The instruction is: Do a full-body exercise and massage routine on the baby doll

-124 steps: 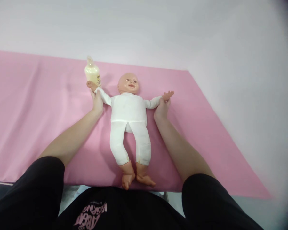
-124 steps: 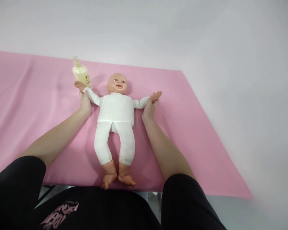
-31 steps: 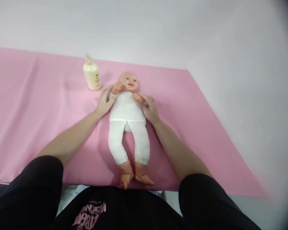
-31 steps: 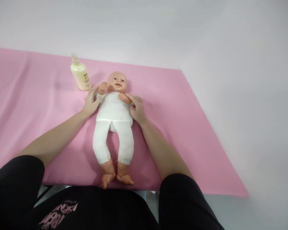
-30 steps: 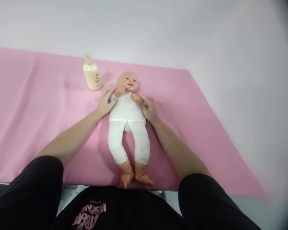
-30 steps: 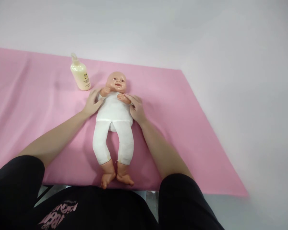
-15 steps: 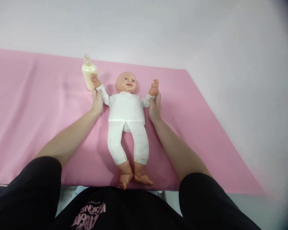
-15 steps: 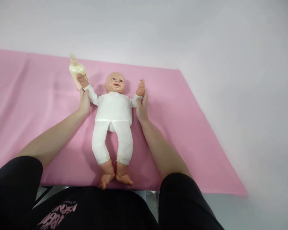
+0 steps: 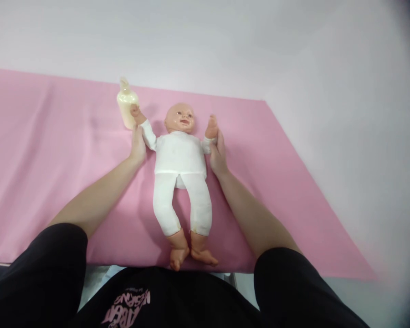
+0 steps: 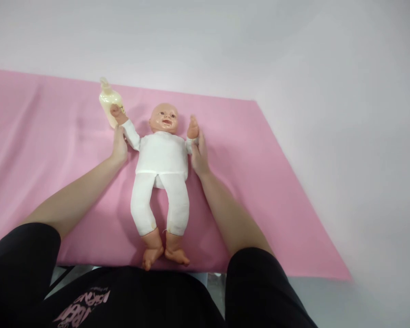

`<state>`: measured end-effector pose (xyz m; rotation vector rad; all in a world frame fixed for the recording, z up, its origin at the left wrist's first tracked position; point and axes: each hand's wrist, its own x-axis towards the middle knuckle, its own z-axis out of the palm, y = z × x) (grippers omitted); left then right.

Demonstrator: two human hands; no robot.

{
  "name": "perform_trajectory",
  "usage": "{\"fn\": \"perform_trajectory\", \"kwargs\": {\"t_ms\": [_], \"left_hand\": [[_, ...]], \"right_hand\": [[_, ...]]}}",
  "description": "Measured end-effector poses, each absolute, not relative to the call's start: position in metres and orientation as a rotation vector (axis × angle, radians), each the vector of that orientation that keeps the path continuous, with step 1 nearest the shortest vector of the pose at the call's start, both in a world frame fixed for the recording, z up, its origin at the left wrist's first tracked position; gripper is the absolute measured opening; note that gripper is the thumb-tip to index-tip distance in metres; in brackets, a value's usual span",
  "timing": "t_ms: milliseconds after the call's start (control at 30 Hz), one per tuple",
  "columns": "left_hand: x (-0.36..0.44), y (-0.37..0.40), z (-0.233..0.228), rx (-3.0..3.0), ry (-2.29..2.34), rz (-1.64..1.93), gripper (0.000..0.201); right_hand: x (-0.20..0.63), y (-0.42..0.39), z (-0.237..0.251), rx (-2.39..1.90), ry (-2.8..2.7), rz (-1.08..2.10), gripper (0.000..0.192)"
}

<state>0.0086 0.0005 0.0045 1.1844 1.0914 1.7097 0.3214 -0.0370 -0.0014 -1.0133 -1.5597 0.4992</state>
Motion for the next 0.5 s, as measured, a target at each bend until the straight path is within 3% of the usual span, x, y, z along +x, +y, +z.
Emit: {"fn": "perform_trajectory", "kwargs": {"t_ms": [100,267,500], "left_hand": [[0.012,-0.008,0.012,1.496,1.111,1.702,0.054],[0.021,-0.025,0.024,2.123,1.150,1.357,0.058],[0.016,-0.021,0.017,1.892,1.160,1.603,0.067]], "right_hand": [[0.315,-0.044,0.005,-1.016,-1.735,0.474,0.062],[0.313,-0.046,0.009,-1.006,-1.857,0.417,0.065],[0.312,-0.046,0.008,-1.028,-1.687,0.423,0.067]]}}
